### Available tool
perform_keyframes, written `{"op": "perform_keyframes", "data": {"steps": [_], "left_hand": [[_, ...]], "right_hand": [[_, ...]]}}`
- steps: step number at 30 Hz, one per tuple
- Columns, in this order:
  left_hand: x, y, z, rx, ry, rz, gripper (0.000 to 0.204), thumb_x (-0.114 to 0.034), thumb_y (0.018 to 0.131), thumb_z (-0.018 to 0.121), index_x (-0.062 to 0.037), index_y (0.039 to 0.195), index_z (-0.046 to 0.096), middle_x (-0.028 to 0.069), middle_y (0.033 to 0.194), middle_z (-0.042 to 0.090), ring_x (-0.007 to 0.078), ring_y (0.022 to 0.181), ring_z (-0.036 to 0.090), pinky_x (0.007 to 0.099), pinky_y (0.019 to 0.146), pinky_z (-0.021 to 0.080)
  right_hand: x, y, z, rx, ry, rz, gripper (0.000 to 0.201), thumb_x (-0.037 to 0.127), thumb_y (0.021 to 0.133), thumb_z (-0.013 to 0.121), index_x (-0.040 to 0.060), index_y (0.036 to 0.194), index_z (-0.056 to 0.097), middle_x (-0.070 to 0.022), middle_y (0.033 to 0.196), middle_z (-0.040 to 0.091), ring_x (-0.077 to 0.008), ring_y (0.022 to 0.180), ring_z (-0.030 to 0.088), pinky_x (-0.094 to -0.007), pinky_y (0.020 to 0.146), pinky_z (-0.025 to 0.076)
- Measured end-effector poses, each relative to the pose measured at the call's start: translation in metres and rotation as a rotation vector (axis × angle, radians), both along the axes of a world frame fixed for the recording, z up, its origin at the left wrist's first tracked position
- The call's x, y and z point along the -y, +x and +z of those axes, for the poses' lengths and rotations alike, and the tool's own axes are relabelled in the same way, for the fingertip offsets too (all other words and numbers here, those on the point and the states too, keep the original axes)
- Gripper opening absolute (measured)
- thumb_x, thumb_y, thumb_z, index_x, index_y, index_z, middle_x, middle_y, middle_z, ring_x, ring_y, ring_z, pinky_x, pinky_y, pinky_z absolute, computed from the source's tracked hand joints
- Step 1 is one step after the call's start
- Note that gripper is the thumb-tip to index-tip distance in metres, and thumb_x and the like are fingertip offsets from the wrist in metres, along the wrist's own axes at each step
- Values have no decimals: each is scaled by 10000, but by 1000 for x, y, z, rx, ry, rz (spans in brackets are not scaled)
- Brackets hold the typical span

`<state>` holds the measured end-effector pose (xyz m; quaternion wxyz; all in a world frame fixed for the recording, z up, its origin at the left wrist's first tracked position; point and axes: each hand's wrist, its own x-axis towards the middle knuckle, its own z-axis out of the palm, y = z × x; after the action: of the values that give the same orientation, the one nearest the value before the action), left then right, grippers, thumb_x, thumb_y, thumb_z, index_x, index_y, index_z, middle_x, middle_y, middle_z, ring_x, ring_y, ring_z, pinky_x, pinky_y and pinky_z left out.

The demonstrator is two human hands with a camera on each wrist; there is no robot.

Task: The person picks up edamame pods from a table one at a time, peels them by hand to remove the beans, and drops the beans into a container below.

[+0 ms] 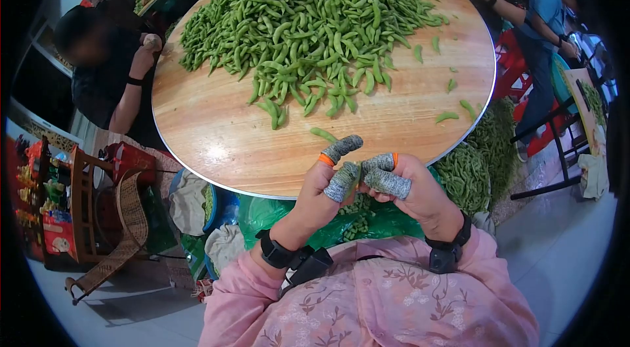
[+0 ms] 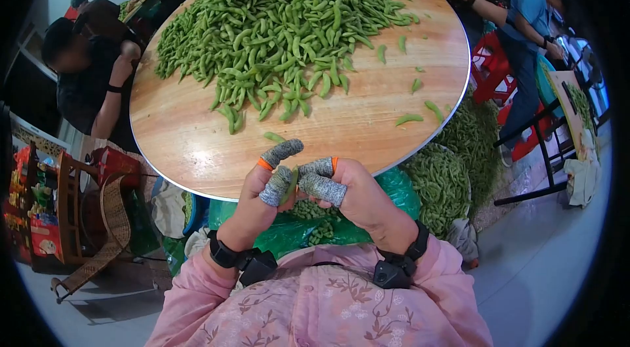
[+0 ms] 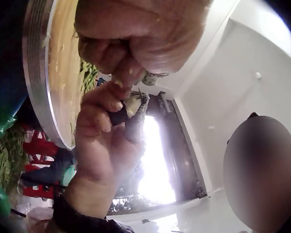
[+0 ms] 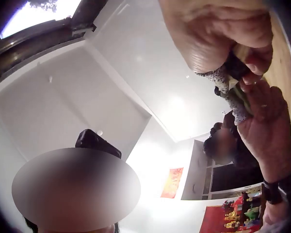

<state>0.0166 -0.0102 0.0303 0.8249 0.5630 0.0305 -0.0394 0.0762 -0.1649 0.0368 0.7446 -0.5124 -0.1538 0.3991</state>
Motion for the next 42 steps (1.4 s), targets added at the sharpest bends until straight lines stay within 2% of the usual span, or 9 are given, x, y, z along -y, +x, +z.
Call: {"op": "perform_keyframes", "data": {"steps": [15, 21, 25, 27, 31, 33, 37, 39, 42], "left_hand": [[-4, 0, -3, -28, -23, -134, 405, -149, 862, 486, -39, 1225, 341, -19, 630, 486, 51, 515, 418, 204, 467, 326], [1, -10, 6, 434, 1349, 131, 266, -179, 734, 620, -26, 934, 536, 154, 754, 572, 332, 644, 556, 390, 537, 449], [-2, -9, -6, 484, 1334, 150, 139, -134, 762, 593, -22, 820, 536, 114, 643, 529, 257, 553, 541, 317, 510, 419], [-3, -10, -8, 386, 932, 39, 114, -140, 817, 528, -27, 820, 528, 70, 620, 516, 196, 510, 500, 285, 482, 398], [-2, -12, -13, 361, 608, 51, 145, -162, 858, 477, -32, 821, 526, 8, 597, 486, 118, 494, 448, 239, 462, 363], [-5, -14, -19, -175, -189, -99, 162, -187, 860, 488, -32, 822, 519, -28, 587, 459, 72, 506, 426, 209, 465, 340], [3, -10, -4, -80, 104, 29, 184, -212, 842, 531, -29, 818, 531, -18, 588, 467, 71, 508, 417, 202, 466, 327], [3, -9, -2, 299, 977, 109, 202, -240, 826, 563, -39, 812, 551, -23, 623, 501, 64, 532, 434, 188, 478, 335], [-2, -7, -8, 294, 653, -6, 223, -269, 812, 583, -47, 802, 566, -26, 666, 538, 59, 569, 465, 181, 498, 353]], "right_hand": [[-2, -5, -15, 3, 42, -87, 131, 161, 812, 576, 31, 805, 588, 42, 661, 534, -25, 558, 433, -172, 497, 327], [4, -1, -6, 86, -31, -147, 138, 150, 805, 578, 26, 860, 607, 43, 686, 548, -23, 568, 432, -168, 492, 305], [4, -2, -10, 20, 17, -47, 157, 127, 799, 582, 7, 896, 606, 5, 757, 587, -39, 632, 494, -171, 536, 371], [1, -5, -12, 12, 77, -69, 157, 109, 797, 580, -5, 903, 601, -15, 793, 597, -58, 684, 524, -187, 593, 409], [0, -5, -30, 56, 240, -90, 152, 67, 799, 565, -38, 907, 586, -61, 885, 609, -117, 821, 572, -241, 749, 460], [-2, -3, -36, 95, 241, -81, 150, 68, 803, 558, -38, 905, 585, -57, 879, 608, -113, 810, 570, -240, 740, 461], [1, -2, -30, 58, 173, -89, 137, 69, 809, 551, -35, 891, 584, -47, 848, 608, -95, 772, 560, -225, 695, 457], [2, -1, -21, 90, 96, -73, 129, 67, 806, 554, -32, 884, 585, -42, 832, 608, -87, 755, 554, -217, 673, 450], [4, -1, -21, 172, 57, -63, 118, 60, 797, 564, -27, 873, 585, -30, 803, 604, -73, 726, 542, -202, 636, 434]]}}
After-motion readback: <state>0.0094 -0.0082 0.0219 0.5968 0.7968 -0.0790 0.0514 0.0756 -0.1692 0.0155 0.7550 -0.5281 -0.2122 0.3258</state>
